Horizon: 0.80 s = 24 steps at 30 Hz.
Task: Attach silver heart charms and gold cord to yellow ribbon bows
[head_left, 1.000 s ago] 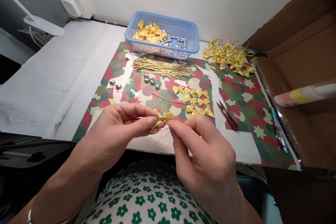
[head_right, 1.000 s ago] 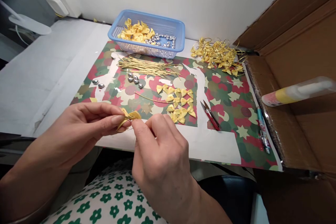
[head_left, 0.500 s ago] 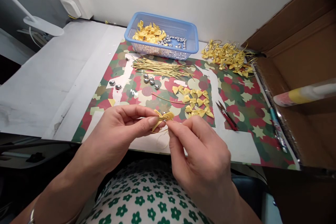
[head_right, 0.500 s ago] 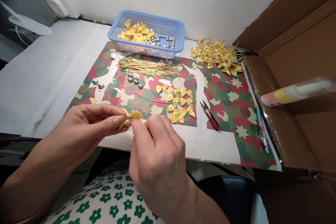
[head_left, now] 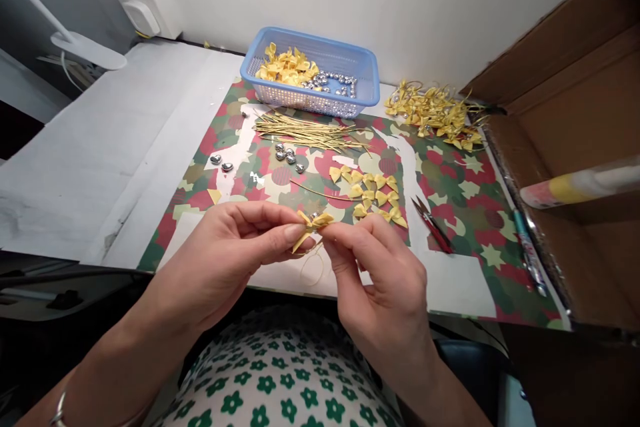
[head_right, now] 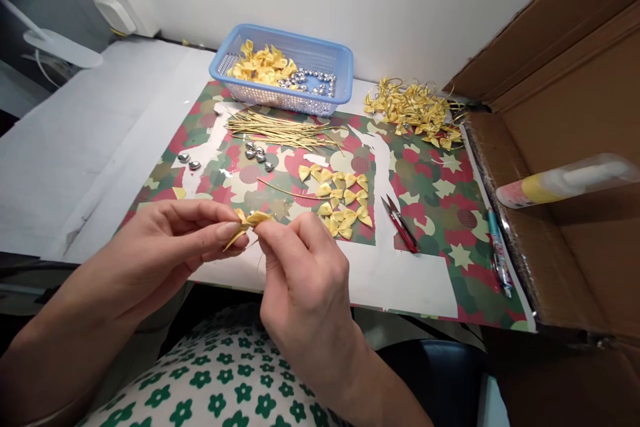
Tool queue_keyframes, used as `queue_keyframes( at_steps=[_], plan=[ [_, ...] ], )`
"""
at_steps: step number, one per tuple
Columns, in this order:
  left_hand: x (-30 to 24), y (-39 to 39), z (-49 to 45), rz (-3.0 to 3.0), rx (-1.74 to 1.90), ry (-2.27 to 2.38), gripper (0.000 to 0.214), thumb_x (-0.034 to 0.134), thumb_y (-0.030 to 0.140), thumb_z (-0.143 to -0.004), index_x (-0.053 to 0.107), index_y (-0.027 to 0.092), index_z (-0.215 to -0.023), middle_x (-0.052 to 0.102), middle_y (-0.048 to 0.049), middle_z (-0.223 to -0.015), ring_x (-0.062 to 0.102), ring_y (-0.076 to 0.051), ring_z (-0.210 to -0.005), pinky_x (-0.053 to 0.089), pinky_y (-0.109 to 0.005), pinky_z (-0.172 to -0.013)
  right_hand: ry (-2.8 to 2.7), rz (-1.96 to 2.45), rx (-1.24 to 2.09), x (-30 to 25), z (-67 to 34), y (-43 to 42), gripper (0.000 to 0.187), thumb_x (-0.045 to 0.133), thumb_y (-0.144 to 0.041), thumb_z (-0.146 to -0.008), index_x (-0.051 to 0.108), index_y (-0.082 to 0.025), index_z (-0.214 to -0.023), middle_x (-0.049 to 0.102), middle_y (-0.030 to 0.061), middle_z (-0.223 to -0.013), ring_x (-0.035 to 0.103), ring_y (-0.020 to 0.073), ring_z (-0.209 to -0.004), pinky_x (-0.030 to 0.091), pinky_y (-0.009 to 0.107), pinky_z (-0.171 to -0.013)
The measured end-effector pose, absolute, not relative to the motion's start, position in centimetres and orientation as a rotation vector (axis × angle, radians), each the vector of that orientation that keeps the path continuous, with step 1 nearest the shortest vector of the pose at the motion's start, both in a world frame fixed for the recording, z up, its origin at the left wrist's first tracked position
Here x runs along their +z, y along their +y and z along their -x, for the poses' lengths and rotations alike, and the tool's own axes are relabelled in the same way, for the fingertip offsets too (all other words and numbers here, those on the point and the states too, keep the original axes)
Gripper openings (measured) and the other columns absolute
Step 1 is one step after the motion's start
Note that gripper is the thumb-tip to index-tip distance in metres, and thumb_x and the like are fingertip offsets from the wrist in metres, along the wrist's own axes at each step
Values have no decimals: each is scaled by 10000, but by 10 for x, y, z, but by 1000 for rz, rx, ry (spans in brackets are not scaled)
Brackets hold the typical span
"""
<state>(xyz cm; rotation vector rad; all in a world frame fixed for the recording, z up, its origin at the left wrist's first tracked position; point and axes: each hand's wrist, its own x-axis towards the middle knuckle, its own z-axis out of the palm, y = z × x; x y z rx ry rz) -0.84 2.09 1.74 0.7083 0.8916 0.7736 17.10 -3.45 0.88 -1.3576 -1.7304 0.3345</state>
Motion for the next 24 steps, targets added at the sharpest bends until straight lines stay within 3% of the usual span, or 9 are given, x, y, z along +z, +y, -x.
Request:
queue_keyframes(
  at_steps=[9, 24],
  plan=[
    [19, 21, 7, -655, 751, 851, 57, 934, 211, -827, 879, 203, -818, 842, 11, -777, 772, -90, -727, 626, -109, -748, -1679, 1305, 427, 8, -170, -32, 254, 558, 42, -975, 732, -128, -1048, 492, -9, -804, 494, 105, -680, 450, 233, -598],
    [17, 26, 14, -592, 650, 807, 44, 884, 160, -862, 862, 139, -830, 808, -27, -750, 735, -98, -700, 625, -127, -699, -1627, 1294, 484, 2, -172, -28, 258, 592, 1, -979, 734, -215, -977, 514, -23, -798, 520, 114, -688, 479, 242, -598]
  ],
)
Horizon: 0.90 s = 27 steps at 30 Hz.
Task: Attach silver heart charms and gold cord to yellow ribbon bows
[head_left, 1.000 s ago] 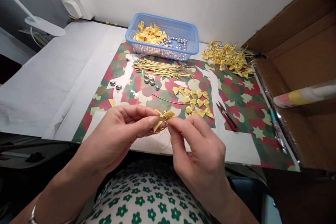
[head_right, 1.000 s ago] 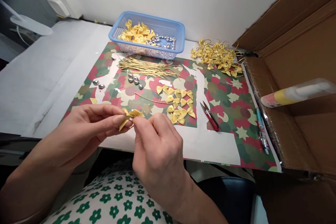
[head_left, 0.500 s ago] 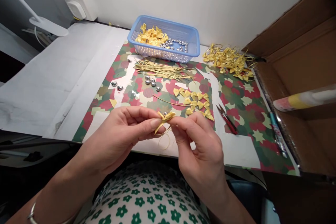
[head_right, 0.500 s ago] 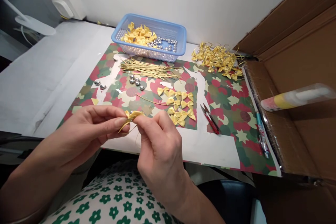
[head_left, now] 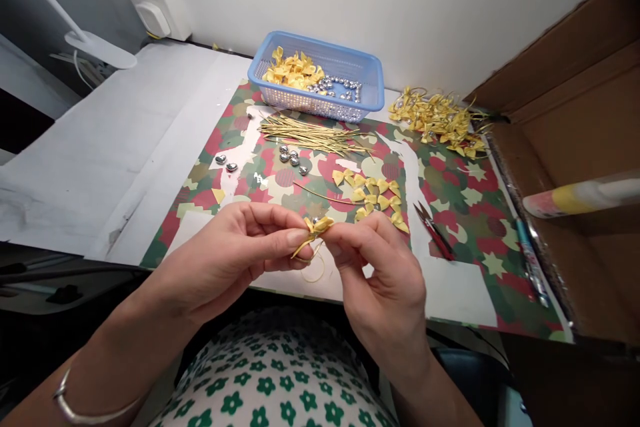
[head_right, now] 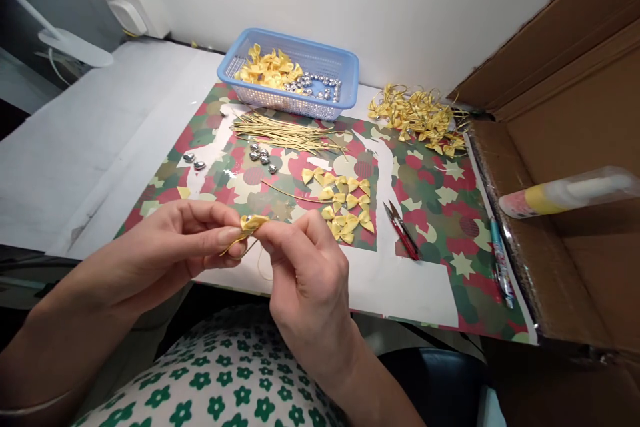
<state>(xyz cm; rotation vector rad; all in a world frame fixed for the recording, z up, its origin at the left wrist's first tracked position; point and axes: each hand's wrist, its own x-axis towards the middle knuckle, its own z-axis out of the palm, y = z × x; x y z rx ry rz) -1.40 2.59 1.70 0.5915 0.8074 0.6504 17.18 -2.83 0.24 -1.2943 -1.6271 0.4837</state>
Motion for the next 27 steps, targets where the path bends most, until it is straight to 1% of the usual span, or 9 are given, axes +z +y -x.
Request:
queue_keyframes(
  at_steps=[4, 11, 15, 22, 27],
  plan=[
    [18, 27, 14, -607, 640, 807, 62, 902, 177, -844, 861, 143, -812, 799, -25, -740, 728, -96, -690, 619, -126, -697, -1624, 1304, 471, 2, -172, -29, 241, 594, -17, -978, 721, -221, -962, 520, -24, -788, 524, 122, -674, 478, 253, -584],
    [17, 23, 12, -639, 693, 854, 83, 930, 212, -825, 859, 171, -813, 825, -14, -756, 764, -103, -716, 630, -128, -734, -1618, 1298, 488, 2, -168, -30, 239, 571, -13, -987, 695, -217, -972, 497, -19, -787, 511, 129, -663, 462, 259, -569],
    [15, 23, 11, -653, 698, 857, 82, 922, 219, -839, 858, 174, -813, 828, -13, -762, 772, -105, -731, 636, -137, -764, -1619, 1280, 503, 3, -169, -30, 248, 563, 6, -984, 698, -201, -986, 487, -19, -792, 501, 121, -669, 448, 254, -582],
    [15, 23, 12, -645, 684, 837, 72, 904, 216, -864, 855, 178, -827, 827, -7, -775, 764, -96, -741, 632, -141, -785, -1630, 1276, 516, 3, -169, -31, 276, 533, 7, -996, 704, -209, -1015, 480, -18, -792, 494, 127, -674, 442, 256, -584],
    [15, 23, 13, -660, 683, 830, 65, 907, 209, -860, 856, 184, -828, 833, -5, -772, 761, -91, -741, 630, -142, -791, -1626, 1261, 517, 2, -168, -30, 248, 563, 20, -987, 683, -197, -968, 479, -23, -792, 485, 119, -686, 421, 247, -597]
  ],
)
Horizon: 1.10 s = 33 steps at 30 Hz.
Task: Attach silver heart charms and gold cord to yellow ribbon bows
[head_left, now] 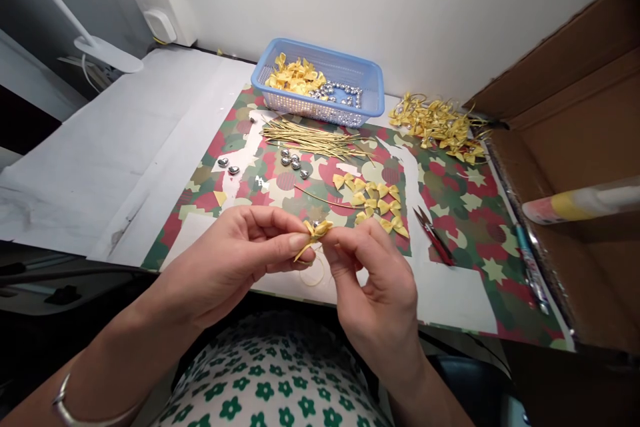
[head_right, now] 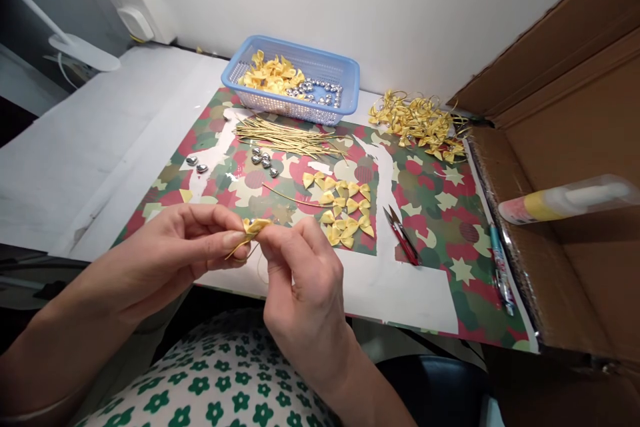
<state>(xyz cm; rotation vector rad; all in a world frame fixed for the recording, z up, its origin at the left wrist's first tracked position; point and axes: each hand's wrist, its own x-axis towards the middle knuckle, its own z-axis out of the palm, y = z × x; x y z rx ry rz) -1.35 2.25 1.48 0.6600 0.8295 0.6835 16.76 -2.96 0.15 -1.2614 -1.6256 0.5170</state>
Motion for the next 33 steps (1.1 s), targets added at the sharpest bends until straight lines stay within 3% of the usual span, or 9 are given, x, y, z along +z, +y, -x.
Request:
queue_keyframes(
  at_steps=[19, 23, 27, 33],
  plan=[
    [5, 21, 10, -818, 712, 854, 75, 927, 253, -845, 855, 232, -838, 839, 26, -781, 777, -101, -758, 633, -133, -750, -1643, 1312, 486, -1, -169, -30, 182, 626, -31, -988, 647, -185, -893, 569, -18, -785, 519, 112, -703, 433, 245, -633],
    [6, 19, 10, -793, 719, 849, 49, 911, 244, -863, 863, 233, -853, 839, 25, -808, 767, -89, -779, 622, -119, -763, -1568, 1291, 608, -2, -173, -27, 196, 668, -51, -979, 643, -212, -869, 599, -40, -797, 535, 107, -723, 441, 247, -663],
    [10, 20, 11, -768, 686, 823, 23, 881, 238, -890, 875, 216, -888, 847, 2, -847, 766, -97, -810, 613, -120, -764, -1481, 1182, 795, -8, -181, -25, 213, 671, -50, -986, 702, -261, -970, 679, -48, -894, 604, 122, -821, 480, 266, -743],
    [14, 24, 10, -839, 692, 814, 70, 852, 235, -912, 868, 211, -848, 813, 17, -782, 720, -79, -753, 586, -116, -731, -1473, 1182, 825, -10, -185, -27, 263, 653, -28, -991, 735, -278, -987, 691, -38, -916, 628, 133, -852, 495, 288, -784]
  ],
)
